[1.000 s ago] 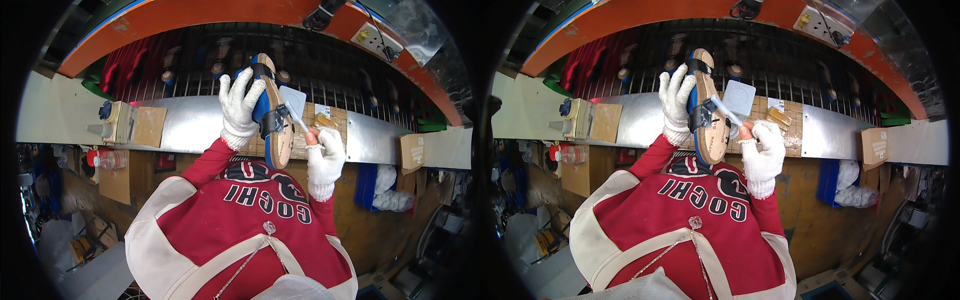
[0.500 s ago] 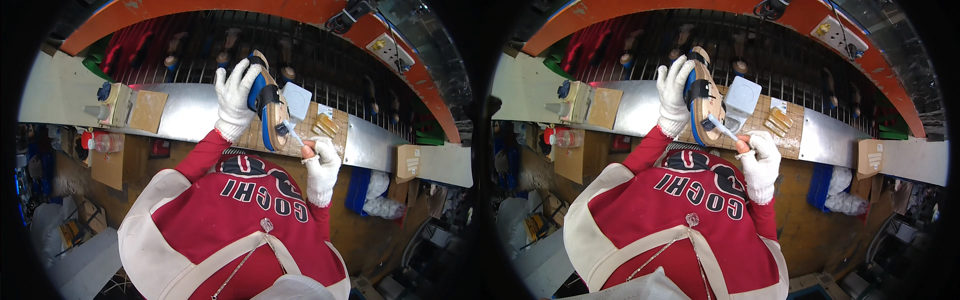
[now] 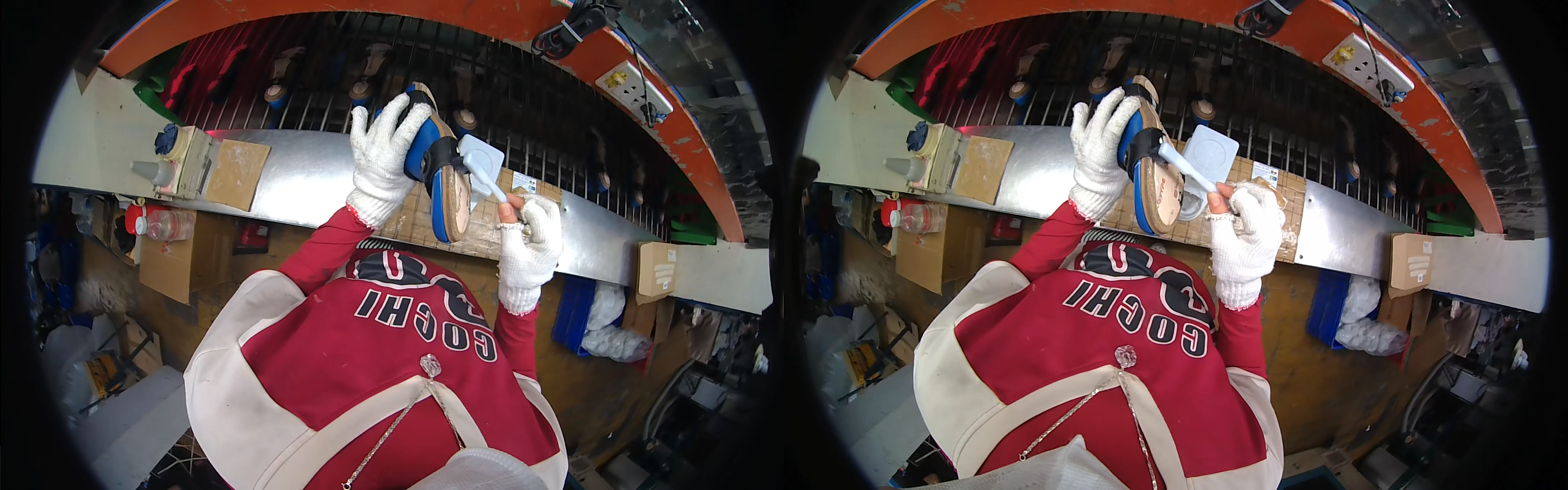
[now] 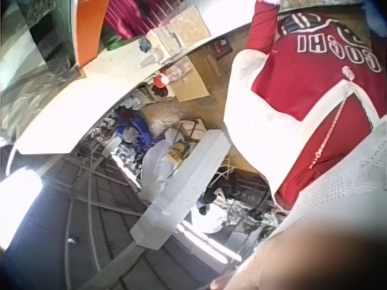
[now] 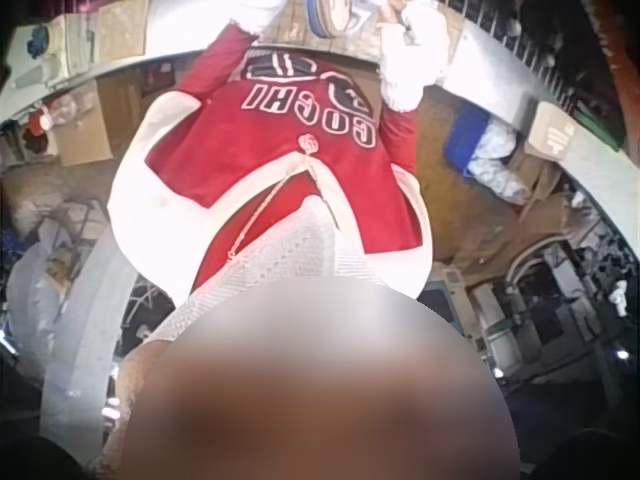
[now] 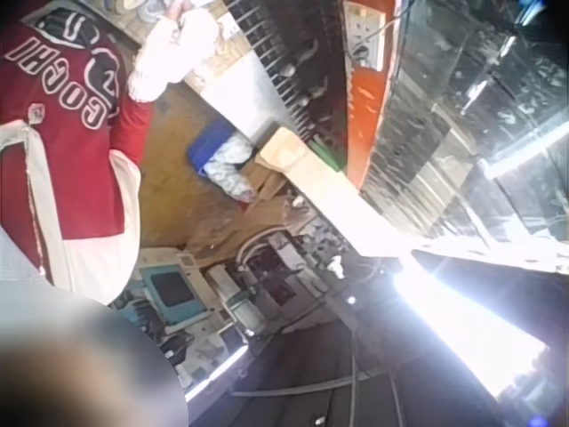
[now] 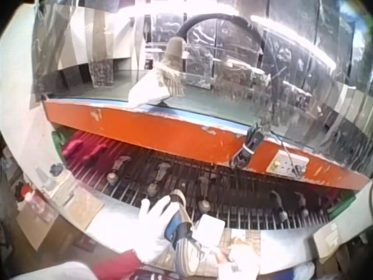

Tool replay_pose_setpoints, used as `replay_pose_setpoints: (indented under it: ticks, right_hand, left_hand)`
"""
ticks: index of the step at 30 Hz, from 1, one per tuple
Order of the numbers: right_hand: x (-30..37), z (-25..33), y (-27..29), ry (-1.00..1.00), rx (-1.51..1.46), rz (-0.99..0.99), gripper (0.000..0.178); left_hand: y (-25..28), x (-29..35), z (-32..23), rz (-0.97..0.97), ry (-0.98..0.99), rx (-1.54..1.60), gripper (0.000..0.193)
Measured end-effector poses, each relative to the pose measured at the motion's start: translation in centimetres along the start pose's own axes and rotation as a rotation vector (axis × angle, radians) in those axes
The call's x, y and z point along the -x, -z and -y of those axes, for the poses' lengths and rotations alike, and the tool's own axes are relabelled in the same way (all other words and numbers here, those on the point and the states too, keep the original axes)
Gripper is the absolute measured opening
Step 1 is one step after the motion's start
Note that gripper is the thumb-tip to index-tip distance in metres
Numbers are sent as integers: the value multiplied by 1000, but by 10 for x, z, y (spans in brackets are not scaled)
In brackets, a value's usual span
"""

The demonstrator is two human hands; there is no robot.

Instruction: The person repeatedly applies glue to the sole of a blue and black sandal using a small brush. They dip the brush into a container of glue and spread it across the sole, rotating the sandal to cover different areas.

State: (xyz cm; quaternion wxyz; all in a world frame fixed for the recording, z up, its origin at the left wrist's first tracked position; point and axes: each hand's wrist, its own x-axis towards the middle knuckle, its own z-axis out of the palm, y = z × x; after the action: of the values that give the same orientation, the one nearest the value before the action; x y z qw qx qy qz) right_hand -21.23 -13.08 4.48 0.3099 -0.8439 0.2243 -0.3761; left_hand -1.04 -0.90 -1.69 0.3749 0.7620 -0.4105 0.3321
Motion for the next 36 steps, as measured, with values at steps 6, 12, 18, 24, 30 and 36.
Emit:
replay_pose_setpoints:
  ticks: [6, 12, 18, 24, 30, 36]
  right_hand:
    - [0, -12, 5, -26, -241, 132, 19]
    - [-10, -20, 9, 92, -254, 175, 16]
    - [-26, -19, 11, 99, -349, 184, 16]
    - [-53, -23, 8, 146, -386, 241, 18]
    - [-79, -31, 1, 192, -404, 307, 18]
    - [-88, -40, -2, 232, -433, 332, 16]
  left_hand:
    - [7, -4, -9, 122, 126, 89, 78]
    - [10, -5, -19, 315, 270, 177, 85]
    - [1, 1, -20, 484, 395, 318, 95]
    - [10, -8, -23, 847, 693, 980, 105]
    - [33, -21, -35, 1105, 739, 1197, 101]
    - [32, -18, -34, 1334, 821, 1421, 102]
